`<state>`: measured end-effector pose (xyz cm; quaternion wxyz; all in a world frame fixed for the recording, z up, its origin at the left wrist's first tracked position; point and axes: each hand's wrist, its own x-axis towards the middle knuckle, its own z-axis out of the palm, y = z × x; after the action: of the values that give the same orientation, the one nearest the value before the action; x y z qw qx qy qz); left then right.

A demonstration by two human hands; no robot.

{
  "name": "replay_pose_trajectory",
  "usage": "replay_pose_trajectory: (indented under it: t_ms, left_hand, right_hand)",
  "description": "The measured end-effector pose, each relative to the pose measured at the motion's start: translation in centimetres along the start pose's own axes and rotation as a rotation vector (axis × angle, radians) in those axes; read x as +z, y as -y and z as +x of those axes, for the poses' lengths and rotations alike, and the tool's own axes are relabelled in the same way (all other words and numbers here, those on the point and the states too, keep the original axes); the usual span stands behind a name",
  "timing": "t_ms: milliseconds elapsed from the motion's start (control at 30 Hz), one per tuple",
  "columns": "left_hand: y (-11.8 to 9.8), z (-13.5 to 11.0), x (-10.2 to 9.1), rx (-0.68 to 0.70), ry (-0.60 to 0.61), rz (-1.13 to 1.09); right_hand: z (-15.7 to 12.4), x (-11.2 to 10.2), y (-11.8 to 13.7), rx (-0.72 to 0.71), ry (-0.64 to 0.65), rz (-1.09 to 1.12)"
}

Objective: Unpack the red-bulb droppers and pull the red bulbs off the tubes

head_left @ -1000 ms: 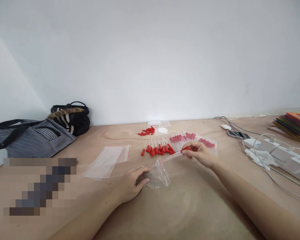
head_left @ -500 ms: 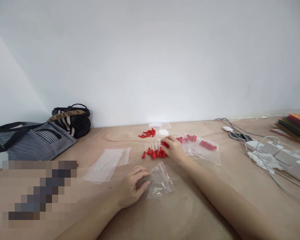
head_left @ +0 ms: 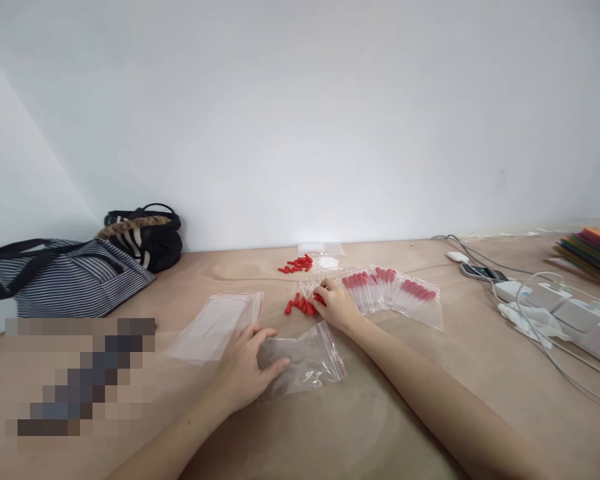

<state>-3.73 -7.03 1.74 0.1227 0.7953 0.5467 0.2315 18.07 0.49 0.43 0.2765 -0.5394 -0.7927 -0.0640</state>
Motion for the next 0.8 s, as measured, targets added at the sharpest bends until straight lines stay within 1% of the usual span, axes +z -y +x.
replay_pose_trajectory:
  t_ms: [133,233,367,400,500,533,567,600,733,767,800]
  left_hand:
    - [-0.2,-0.4,0.2,-0.002,0.056,-0.066]
    - [-0.1,-0.2,0.3,-0.054,0.032,-0.16]
    - [0.2,0.5,0.3,-0.085,-0.026,-0.383]
    - [0.2,0.7,0.1,-0.094,-0.016,-0.427]
    - [0.3,1.3,-0.7,-0.168,0.066,-0.516]
    - [0.5,1.5,-1.1,-0.198,0.065,-0.537]
    - [0.7,1.8,-1.6,-0.229,0.027,-0.55]
    - [1.1,2.1,-2.1,-0.259,-0.045,-0.556]
    - [3.9,3.3,-4.0,-0.402,-0.43,-0.581]
    - [4.7,3.5,-4.4,-0.441,-0.502,-0.575]
    - [5.5,3.7,-4.7,-0.481,-0.55,-0.531]
  right_hand:
    - [0.0,-0.2,0.2,0.004,-0.021,-0.049]
    - [-0.1,-0.2,0.2,0.013,-0.049,-0.06]
    - [-0.2,-0.1,-0.1,0.031,-0.115,-0.027]
    - [-0.3,-0.1,-0.2,0.034,-0.126,-0.014]
    - [-0.6,-0.3,-0.8,0.051,-0.152,0.018]
    - [-0.8,-0.4,-1.0,0.064,-0.167,0.024]
    - [-1.0,-0.5,-1.3,0.076,-0.185,0.03]
    - [-1.3,-0.7,-1.5,0.086,-0.207,0.032]
    - [-3.2,-1.6,-2.4,0.072,-0.291,0.023]
    - [-3.8,-1.9,-2.6,0.063,-0.304,0.018]
    - [-4.4,-2.2,-2.7,0.057,-0.314,0.014]
